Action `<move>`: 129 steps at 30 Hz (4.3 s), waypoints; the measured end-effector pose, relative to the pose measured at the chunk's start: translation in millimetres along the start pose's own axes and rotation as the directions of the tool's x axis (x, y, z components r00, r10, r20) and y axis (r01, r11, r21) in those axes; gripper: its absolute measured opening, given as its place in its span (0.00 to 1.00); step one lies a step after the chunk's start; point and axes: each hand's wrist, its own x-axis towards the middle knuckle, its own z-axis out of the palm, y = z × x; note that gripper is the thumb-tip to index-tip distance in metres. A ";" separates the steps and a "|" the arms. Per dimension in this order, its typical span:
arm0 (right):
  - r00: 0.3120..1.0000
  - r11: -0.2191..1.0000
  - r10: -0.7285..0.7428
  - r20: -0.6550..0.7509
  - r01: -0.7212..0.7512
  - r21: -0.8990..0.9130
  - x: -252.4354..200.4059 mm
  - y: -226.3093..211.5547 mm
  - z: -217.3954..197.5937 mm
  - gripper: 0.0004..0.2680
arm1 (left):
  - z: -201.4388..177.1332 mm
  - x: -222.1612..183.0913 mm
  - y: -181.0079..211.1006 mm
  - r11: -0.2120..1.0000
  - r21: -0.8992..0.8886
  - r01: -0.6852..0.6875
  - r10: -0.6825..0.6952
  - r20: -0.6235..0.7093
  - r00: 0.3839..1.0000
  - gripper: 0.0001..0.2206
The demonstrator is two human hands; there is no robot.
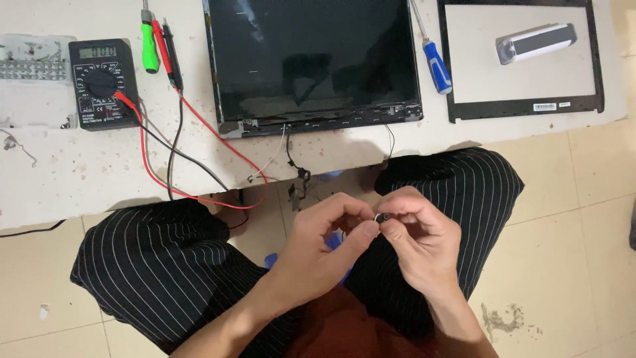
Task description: A person is carefully stripping the insulation from a thin wire and twisting the copper strands as part of an electronics repair task.
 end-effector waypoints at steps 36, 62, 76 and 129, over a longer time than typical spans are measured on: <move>0.836 0.635 -0.534 0.128 0.496 -0.592 51.5 -22.6 21.6 0.02 | -25.5 31.6 17.1 0.982 0.171 -0.077 0.086 -0.049 0.995 0.05; 0.945 0.941 -0.072 0.319 0.170 -0.294 238.9 27.7 200.8 0.06 | -123.1 33.0 10.9 0.998 -0.024 -0.062 0.040 -0.537 0.843 0.03; 0.439 0.091 -0.210 0.873 0.898 -0.430 287.9 85.6 259.1 0.13 | -144.6 34.4 20.1 0.993 -0.111 -0.032 -0.046 -0.634 0.772 0.05; 0.986 0.927 0.074 0.147 -0.014 -0.374 123.6 -43.7 61.6 0.02 | -73.0 44.6 6.0 0.800 0.476 -0.365 0.513 -0.229 0.827 0.09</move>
